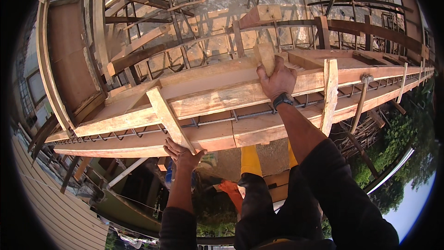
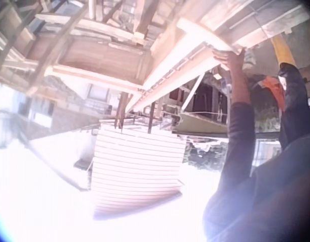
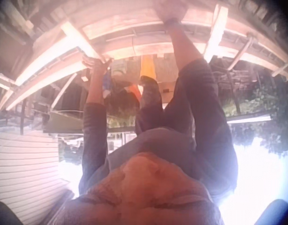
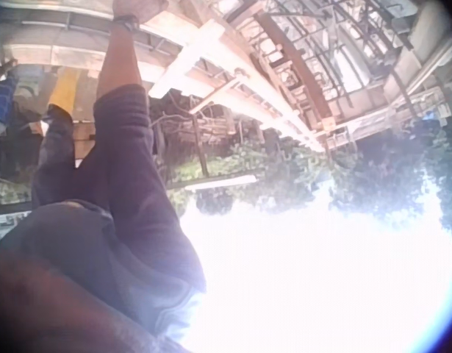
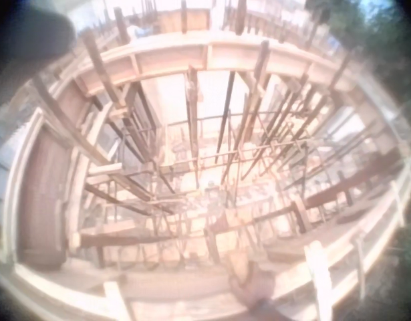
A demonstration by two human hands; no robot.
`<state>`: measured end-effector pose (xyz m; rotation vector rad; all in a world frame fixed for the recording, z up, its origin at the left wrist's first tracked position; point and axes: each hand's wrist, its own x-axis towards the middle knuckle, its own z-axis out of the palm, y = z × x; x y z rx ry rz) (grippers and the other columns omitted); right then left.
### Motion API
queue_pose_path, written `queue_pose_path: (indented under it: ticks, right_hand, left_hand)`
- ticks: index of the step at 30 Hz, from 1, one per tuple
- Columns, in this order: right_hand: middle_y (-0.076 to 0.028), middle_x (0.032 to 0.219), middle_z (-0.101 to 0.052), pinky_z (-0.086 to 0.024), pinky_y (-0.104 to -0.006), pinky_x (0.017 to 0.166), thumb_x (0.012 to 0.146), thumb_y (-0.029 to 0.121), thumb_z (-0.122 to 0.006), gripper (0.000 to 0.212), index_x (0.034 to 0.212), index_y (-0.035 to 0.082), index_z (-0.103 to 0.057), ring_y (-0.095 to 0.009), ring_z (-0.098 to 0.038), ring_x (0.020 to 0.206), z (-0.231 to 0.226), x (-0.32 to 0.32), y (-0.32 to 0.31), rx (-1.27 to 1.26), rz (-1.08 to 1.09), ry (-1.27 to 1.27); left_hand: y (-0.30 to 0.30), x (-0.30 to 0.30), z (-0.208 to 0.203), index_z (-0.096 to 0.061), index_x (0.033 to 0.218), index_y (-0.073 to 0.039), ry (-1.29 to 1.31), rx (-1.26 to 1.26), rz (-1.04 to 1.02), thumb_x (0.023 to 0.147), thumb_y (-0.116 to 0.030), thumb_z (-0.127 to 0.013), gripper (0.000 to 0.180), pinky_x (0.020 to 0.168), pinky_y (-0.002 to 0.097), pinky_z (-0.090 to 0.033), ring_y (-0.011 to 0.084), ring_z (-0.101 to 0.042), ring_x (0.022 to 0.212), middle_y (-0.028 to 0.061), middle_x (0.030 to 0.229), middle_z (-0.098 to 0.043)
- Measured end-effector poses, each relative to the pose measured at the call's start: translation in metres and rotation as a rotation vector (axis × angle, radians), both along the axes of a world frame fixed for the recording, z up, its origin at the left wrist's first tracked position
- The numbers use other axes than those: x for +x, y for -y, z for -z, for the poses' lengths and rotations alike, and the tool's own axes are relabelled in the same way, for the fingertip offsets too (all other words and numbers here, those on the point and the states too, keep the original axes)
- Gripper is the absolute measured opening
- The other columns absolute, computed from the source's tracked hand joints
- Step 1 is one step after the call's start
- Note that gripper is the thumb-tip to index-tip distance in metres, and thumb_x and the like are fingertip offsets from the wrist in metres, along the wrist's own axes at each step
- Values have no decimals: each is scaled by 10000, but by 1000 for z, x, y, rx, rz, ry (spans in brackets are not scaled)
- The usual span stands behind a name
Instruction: The person assembles wooden concrete forms by hammering nails into boards and positioning wooden spacers around a rebar cage.
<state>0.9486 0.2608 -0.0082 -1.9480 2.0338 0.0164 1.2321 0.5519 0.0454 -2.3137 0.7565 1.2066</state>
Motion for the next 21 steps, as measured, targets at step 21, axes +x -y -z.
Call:
queue_pose_path:
  ticks: [21]
  right_hand:
    - [-178, 766, -699, -456, -472, 851, 873, 596, -574, 652, 1182, 23, -611, -346, -692, 755, 2, -1, -1, 12, -49, -73]
  left_hand:
    - [8, -1, -8, 293, 1480, 93, -69, -62, -11, 672, -437, -941, 1568, 1238, 549, 24, 528, 203, 1497, 354, 1607, 208]
